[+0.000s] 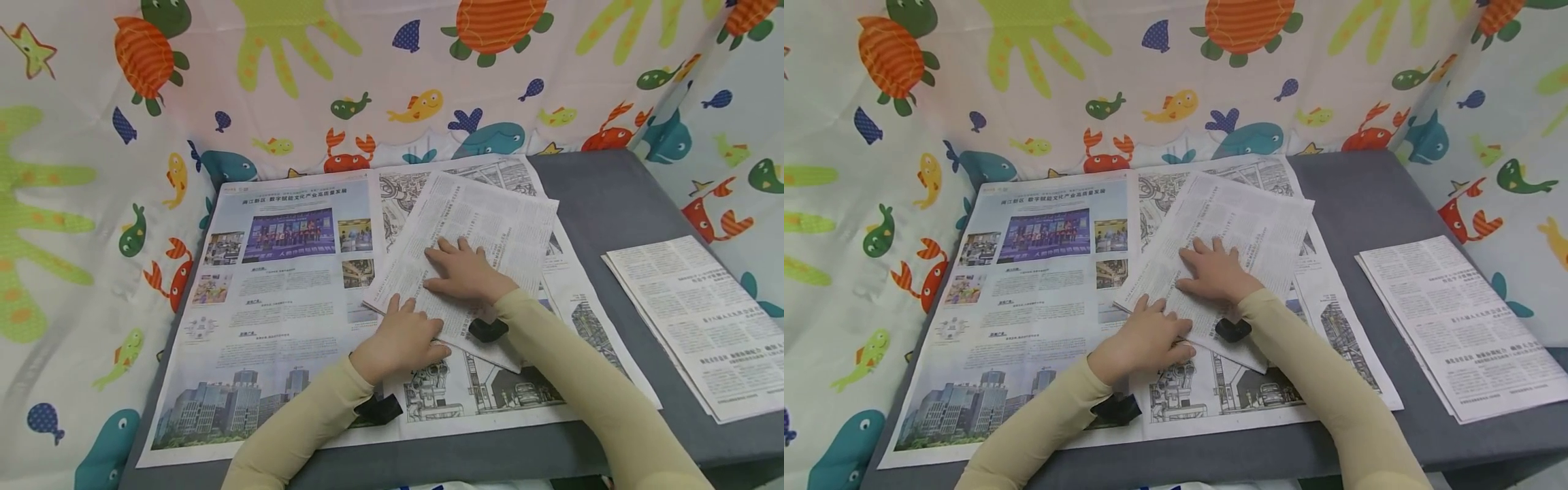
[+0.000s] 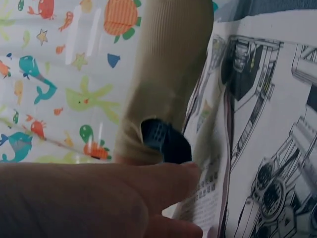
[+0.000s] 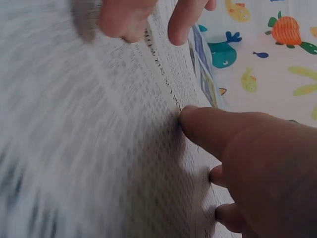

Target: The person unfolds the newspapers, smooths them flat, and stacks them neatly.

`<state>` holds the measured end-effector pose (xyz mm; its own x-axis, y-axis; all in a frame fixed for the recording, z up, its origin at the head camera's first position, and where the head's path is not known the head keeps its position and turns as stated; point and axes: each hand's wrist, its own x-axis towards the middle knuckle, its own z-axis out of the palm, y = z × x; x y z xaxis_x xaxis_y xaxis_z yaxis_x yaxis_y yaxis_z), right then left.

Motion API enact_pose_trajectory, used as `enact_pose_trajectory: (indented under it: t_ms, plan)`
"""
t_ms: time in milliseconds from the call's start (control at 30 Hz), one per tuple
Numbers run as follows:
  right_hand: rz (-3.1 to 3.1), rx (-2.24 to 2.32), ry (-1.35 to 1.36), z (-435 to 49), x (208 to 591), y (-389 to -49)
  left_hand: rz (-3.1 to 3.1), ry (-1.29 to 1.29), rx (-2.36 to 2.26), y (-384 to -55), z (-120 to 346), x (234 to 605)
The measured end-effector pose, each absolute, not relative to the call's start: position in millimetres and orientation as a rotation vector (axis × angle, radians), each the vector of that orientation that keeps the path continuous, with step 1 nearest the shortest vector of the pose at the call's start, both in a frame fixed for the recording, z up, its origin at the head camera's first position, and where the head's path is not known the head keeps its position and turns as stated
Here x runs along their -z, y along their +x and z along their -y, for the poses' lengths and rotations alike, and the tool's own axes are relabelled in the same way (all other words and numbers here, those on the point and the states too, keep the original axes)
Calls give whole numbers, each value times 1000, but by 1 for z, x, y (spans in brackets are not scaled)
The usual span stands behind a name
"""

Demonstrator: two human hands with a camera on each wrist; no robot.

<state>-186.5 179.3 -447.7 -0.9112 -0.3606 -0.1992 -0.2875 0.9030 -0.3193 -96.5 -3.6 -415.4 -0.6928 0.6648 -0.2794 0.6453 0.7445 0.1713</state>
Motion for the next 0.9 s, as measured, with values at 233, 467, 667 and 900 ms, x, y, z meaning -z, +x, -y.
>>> enact_pose_trajectory:
  t_ms: [233,467,667,900]
  plan:
    - [-2777,416,-615,-164,448,-190,-2493,1207,-151,-91,-3,419]
    - [-2703,461,-720,-153,442,-188,-2356,1298,-213,-92,-4,426]
    - [-2640,492,-788,-147,439,-186,-2311,1407,-216,-90,-7,437]
    - [-2620,496,-828,-146,440,-186,-2317,1444,-150,-86,-9,448]
